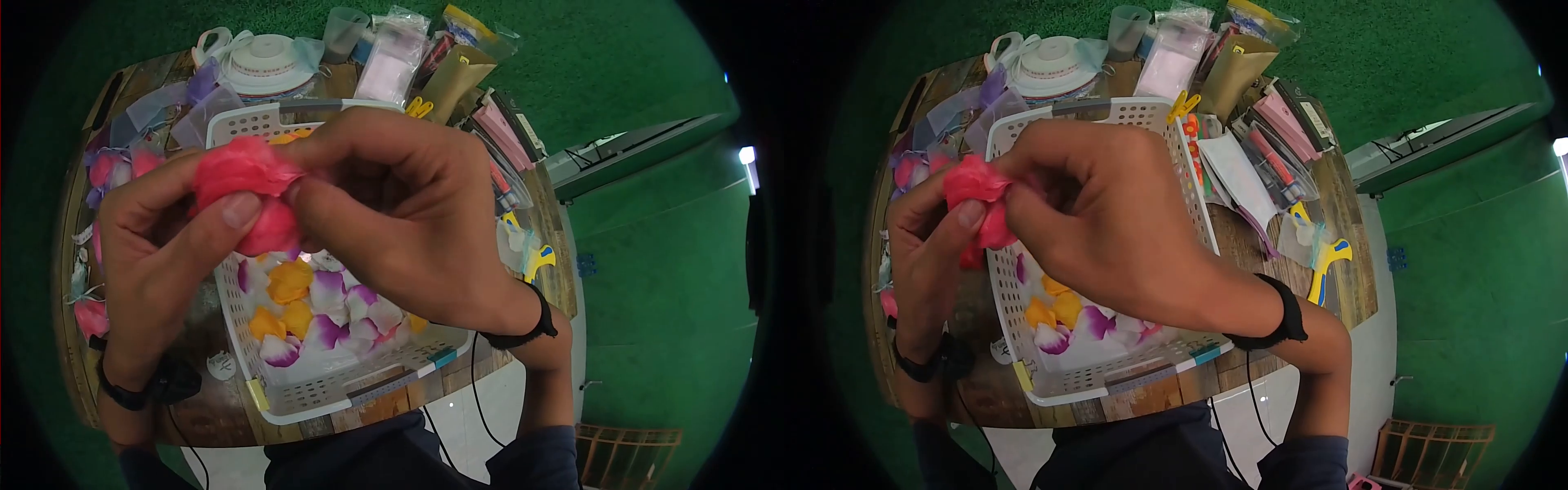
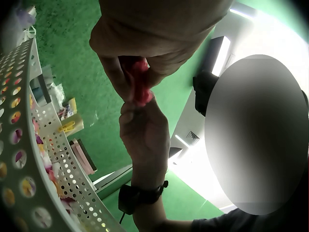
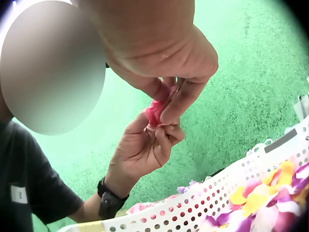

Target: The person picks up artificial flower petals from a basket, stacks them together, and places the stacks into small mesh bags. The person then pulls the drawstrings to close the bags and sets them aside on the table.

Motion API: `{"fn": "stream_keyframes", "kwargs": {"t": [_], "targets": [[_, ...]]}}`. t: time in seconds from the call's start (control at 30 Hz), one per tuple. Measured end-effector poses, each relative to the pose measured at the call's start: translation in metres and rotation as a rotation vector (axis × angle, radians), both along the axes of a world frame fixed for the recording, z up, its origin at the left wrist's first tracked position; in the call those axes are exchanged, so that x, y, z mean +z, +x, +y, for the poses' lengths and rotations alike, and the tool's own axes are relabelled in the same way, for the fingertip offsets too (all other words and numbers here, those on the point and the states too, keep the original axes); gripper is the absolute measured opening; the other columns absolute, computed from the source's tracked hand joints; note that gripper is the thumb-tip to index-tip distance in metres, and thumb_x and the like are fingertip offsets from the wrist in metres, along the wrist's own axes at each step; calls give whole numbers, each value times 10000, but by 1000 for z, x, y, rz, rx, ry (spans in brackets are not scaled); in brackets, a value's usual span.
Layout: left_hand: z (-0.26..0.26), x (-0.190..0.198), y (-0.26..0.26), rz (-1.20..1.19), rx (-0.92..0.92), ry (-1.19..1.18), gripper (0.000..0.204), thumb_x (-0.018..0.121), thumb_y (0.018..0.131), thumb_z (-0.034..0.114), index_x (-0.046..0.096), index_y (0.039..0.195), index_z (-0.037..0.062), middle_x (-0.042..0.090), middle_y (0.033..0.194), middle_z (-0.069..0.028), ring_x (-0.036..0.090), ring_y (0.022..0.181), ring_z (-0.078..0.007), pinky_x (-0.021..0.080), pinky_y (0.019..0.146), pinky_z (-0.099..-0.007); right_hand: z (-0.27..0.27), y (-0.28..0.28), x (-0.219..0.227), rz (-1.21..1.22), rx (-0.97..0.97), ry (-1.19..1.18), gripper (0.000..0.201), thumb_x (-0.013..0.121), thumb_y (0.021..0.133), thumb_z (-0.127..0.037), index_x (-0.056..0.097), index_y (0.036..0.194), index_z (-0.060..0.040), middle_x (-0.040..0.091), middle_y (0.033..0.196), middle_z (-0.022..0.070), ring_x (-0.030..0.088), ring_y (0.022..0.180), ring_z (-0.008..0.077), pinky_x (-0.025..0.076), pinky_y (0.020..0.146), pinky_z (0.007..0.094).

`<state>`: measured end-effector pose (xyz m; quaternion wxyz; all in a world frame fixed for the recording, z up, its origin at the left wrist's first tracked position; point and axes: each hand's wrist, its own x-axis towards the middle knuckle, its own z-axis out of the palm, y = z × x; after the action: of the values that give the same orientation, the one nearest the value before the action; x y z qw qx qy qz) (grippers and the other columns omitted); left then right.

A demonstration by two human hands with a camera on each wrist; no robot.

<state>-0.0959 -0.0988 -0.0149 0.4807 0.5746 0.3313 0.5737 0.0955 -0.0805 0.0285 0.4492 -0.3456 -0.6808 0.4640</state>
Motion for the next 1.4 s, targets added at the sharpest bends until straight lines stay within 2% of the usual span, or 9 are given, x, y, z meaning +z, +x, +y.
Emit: {"fn": "stream_keyframes", "kwargs": {"t": [0.13,0.23,0.3,0.37,0.63,0.97,1.13,1.3,1.4], "targets": [[3,1,-13,128,39,19,248,655,911,69,666,1135,-37,694,926,-57,639,805,-73,500,666,-201,8,3,-2,-86,39,182,91,622,845,-20,655,877,59,632,617,80,593,537,102,451,501,240],[0,2,-2,-55,118,-42,251,665,911,90,669,1127,-40,700,893,-47,635,792,-66,500,675,-199,6,17,25,-360,-21,-181,157,661,844,-73,641,950,41,636,598,125,652,542,173,485,510,298],[0,4,-10,-90,62,-93,257,668,912,98,668,1129,-39,702,907,-51,636,790,-67,501,687,-200,20,43,12,-789,-12,-6,206,675,893,-107,635,1059,9,683,721,78,679,642,127,492,530,257],[2,4,-13,-117,-2,-139,262,670,913,106,668,1132,-39,704,921,-56,637,788,-68,501,699,-201,34,63,-11,-1116,59,217,203,668,835,-46,648,1031,-1,678,726,114,697,689,241,518,591,334],[8,-1,-13,-204,-8,-115,321,566,975,117,588,1261,-26,675,1151,-100,653,1038,-145,501,943,-306,54,81,-58,-1541,457,356,195,646,793,-74,671,986,-58,672,913,144,660,903,330,520,780,416],[13,-2,-11,-227,44,-160,334,580,976,158,588,1268,-4,682,1106,-93,687,920,-133,614,725,-276,44,82,-20,-1353,353,490,144,646,807,-20,669,949,-37,662,872,123,658,797,315,524,717,386],[12,-7,-5,-163,-33,-192,308,608,963,171,628,1201,-25,697,979,-75,692,806,-130,606,621,-249,20,67,5,-700,79,499,219,598,769,124,662,944,9,635,778,111,652,731,271,520,660,348],[8,-4,0,-90,-76,-187,288,621,956,159,645,1166,-37,707,921,-81,690,745,-124,594,600,-240,-2,41,26,-568,69,677,184,575,754,148,635,843,-2,609,1098,198,645,858,229,510,687,281],[4,-1,0,-40,-151,-200,267,628,951,141,654,1143,-42,709,916,-82,687,741,-113,588,600,-234,-10,27,35,-538,235,664,197,604,698,139,635,833,-1,626,1010,169,641,815,226,515,669,287]]}}
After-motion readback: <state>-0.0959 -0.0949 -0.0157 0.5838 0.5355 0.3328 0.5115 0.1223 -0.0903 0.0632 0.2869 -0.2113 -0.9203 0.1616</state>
